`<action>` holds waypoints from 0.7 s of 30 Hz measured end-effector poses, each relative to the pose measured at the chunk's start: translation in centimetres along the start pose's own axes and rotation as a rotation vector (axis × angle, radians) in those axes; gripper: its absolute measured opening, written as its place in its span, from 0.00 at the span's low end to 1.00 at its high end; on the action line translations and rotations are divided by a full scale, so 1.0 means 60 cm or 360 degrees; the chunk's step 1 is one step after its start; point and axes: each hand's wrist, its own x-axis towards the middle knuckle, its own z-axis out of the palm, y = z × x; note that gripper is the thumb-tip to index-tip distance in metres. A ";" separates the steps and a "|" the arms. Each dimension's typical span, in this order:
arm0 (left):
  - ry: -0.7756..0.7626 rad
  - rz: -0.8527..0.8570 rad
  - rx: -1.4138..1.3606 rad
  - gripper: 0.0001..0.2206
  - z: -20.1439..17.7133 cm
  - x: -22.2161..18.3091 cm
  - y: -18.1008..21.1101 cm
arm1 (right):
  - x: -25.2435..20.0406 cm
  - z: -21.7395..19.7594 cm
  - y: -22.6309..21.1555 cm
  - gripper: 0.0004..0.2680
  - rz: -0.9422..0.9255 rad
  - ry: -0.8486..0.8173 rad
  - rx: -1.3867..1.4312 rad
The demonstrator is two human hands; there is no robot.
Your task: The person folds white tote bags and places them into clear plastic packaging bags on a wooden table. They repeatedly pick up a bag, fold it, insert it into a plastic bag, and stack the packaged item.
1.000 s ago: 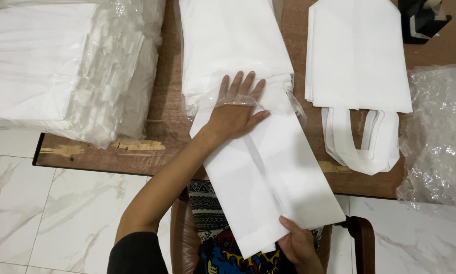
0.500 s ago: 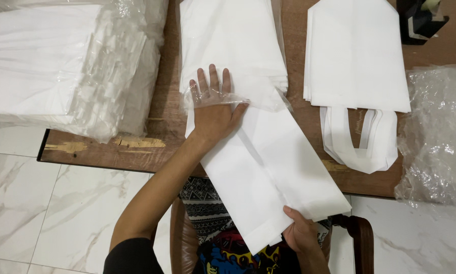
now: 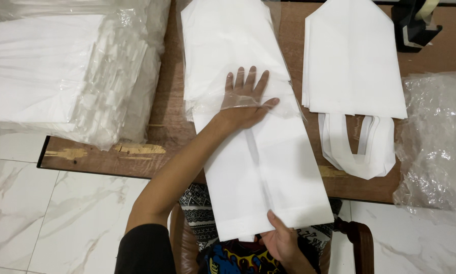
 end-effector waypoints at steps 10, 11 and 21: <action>0.0702 0.0032 0.0323 0.36 0.040 -0.100 -0.091 | -0.048 0.146 -0.057 0.19 -0.0004 0.0536 0.0396; 0.0985 0.0096 0.0419 0.34 0.054 -0.110 -0.101 | -0.047 0.145 -0.052 0.20 -0.0001 0.0521 0.0378; 0.0917 0.0121 0.0367 0.37 0.061 -0.018 -0.070 | -0.012 0.160 -0.020 0.17 -0.0115 0.0693 0.0324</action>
